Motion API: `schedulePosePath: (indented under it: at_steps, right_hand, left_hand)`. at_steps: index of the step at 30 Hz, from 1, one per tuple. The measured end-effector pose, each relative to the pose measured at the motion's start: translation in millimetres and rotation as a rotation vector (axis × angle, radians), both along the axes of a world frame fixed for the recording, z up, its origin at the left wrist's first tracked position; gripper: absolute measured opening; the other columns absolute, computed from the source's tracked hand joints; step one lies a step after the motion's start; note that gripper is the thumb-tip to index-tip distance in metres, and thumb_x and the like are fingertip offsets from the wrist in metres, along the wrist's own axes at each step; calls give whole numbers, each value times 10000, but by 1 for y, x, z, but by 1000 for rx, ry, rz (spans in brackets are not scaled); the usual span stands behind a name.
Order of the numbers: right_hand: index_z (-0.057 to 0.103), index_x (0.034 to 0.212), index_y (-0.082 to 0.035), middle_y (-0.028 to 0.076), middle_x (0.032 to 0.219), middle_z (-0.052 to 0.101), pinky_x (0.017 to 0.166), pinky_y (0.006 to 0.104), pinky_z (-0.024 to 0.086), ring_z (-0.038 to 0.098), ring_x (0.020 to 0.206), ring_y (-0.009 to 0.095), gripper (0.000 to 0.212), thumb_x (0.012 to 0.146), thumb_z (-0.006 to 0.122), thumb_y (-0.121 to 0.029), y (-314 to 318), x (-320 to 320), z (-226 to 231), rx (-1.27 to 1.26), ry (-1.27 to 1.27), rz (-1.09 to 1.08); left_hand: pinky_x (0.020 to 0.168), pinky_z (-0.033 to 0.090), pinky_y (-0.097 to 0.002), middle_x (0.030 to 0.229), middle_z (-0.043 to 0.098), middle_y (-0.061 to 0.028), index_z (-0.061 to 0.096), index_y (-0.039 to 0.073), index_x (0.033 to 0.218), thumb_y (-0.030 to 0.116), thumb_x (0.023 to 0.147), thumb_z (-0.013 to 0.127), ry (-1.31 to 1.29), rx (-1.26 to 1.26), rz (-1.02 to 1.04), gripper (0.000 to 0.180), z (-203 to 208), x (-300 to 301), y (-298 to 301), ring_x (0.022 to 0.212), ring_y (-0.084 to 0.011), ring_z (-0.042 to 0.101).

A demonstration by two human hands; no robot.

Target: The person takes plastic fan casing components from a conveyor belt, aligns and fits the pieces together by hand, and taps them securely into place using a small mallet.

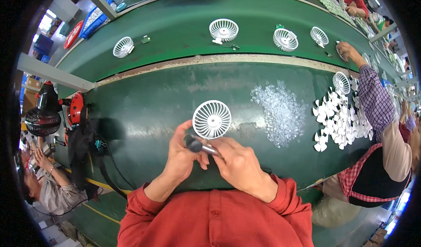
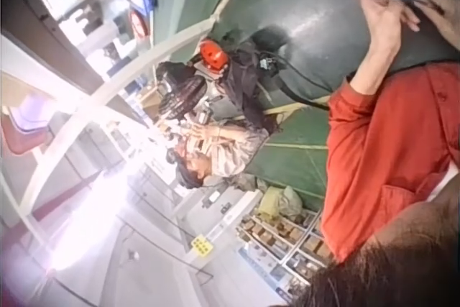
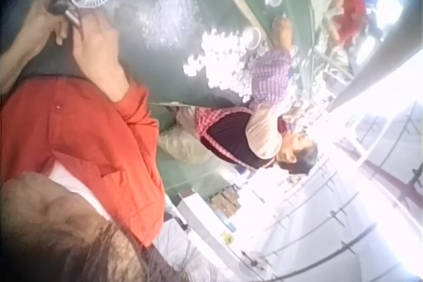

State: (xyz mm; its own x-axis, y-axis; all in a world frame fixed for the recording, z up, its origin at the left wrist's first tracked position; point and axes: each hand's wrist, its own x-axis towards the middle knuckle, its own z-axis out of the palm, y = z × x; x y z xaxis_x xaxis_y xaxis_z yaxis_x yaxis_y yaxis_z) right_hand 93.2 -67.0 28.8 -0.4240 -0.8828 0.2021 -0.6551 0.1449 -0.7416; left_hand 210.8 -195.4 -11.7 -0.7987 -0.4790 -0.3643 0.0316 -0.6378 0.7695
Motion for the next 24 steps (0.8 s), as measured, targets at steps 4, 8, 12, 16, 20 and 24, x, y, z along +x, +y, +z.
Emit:
schedulePosePath:
  at_steps: [4, 8, 12, 16, 20, 24]
  right_hand:
    - [633, 1100, -28, 120, 1070, 621, 548, 372, 542, 667, 735, 286, 357, 752, 683, 37, -1, 8, -7, 101, 165, 21]
    - [641, 1066, -17, 127, 982, 603, 547, 407, 543, 649, 668, 324, 305, 766, 655, 30, -4, 0, -8, 32, 168, 38]
    - [676, 899, 24, 124, 761, 635, 548, 312, 479, 612, 639, 222, 116, 797, 725, -1, -8, -12, -2, -37, -96, -141]
    - [690, 846, 33, 10, 657, 615, 401, 205, 287, 431, 473, 19, 142, 875, 732, -99, -24, -33, 17, 100, -1050, -334]
    - [669, 843, 32, 0, 597, 579, 359, 221, 233, 383, 410, 24, 132, 875, 719, -86, -31, -52, 4, 116, -866, -375]
    - [679, 810, 73, 84, 597, 621, 473, 329, 425, 551, 514, 117, 237, 861, 721, -155, -18, -61, -31, 321, -458, -285]
  left_hand:
    - [450, 548, -320, 911, 630, -184, 243, -12, 1388, 23, 940, 570, -58, 98, -12, 556, 3, 0, 5, 612, -243, 653]
    - [497, 565, -327, 1000, 626, -204, 200, -1, 1426, 44, 970, 524, -54, 201, -70, 561, 10, 3, -2, 645, -250, 661]
    - [694, 562, -318, 1044, 631, -161, 312, -28, 1380, 55, 939, 582, 72, -283, -33, 524, 22, 16, 6, 815, -232, 661]
    - [737, 500, -389, 1087, 593, -126, 548, 27, 1206, 127, 765, 766, 80, -1516, 31, 502, 6, 12, 7, 895, -305, 607]
    - [825, 432, -422, 1150, 552, -87, 576, 65, 1176, 154, 699, 795, -30, -1822, 40, 533, -9, 5, 8, 1005, -297, 551]
    - [852, 422, -435, 1131, 566, -83, 599, 57, 1128, 108, 703, 770, -56, -1800, -50, 461, -11, 1, 8, 1051, -294, 554]
